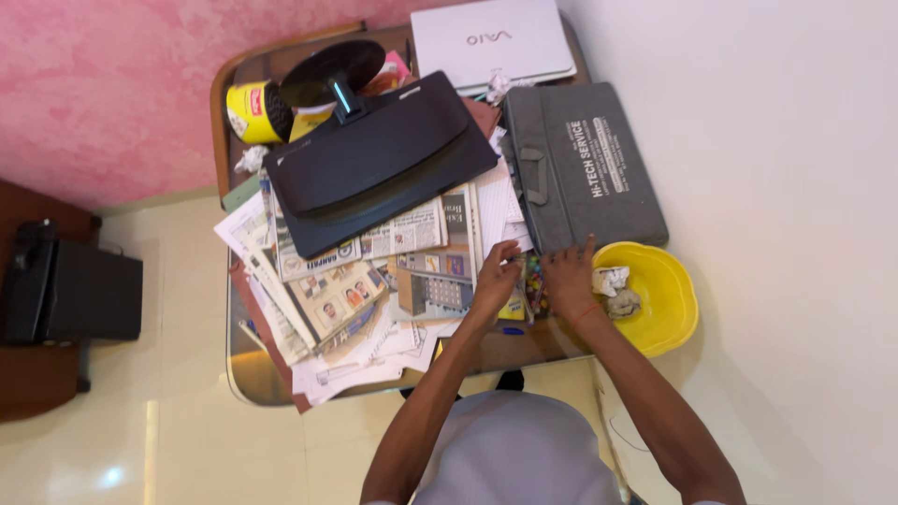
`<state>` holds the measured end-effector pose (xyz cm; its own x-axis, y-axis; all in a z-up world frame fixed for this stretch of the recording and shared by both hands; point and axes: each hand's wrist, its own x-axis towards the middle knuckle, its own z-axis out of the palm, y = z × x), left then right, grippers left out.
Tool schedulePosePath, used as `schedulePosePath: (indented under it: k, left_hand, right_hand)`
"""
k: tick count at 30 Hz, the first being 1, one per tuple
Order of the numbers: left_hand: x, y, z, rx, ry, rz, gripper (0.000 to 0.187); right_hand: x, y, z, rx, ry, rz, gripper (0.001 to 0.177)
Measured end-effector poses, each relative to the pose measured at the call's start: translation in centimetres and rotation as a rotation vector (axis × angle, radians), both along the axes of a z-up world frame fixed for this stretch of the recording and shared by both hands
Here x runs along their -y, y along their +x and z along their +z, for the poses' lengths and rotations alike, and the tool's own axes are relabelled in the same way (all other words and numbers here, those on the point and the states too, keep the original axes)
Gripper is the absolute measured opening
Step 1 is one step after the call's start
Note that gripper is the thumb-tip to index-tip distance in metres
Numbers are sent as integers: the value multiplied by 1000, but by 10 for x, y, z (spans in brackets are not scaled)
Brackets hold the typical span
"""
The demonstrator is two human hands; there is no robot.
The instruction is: The person clears a cluttered desk by moving a monitor aside, placing crumpled papers into a yellow bowl, and sorting through stacks of newspapers and documents. Pens are gathered and placed into a pen holder. The person continues to separate and stack papers while occasionally moving items around the desk.
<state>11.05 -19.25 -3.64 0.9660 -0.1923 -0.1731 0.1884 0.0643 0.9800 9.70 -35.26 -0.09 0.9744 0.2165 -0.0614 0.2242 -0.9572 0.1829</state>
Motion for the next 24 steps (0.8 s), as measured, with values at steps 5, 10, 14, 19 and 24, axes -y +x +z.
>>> schedulePosePath:
  k: [5, 10, 14, 19, 24]
  left_hand:
    - [-30, -2, -13, -125, -203, 30, 44]
    - [-24, -6, -6, -2, -122, -1, 39]
    - [6, -6, 9, 10, -276, -36, 32]
    - [64, -12, 18, 77, -153, -276, 32]
    - [136, -22, -12, 410, 198, -376, 39]
  right_hand:
    - [-14, 6, -8, -145, -126, -4, 38]
    - [-29, -10, 50, 76, 459, -54, 55]
    - [-31, -32, 90, 225, 934, -105, 49]
    - [22, -69, 103, 287, 1070, -346, 44]
    - [78, -89, 67, 273, 612, -521, 47]
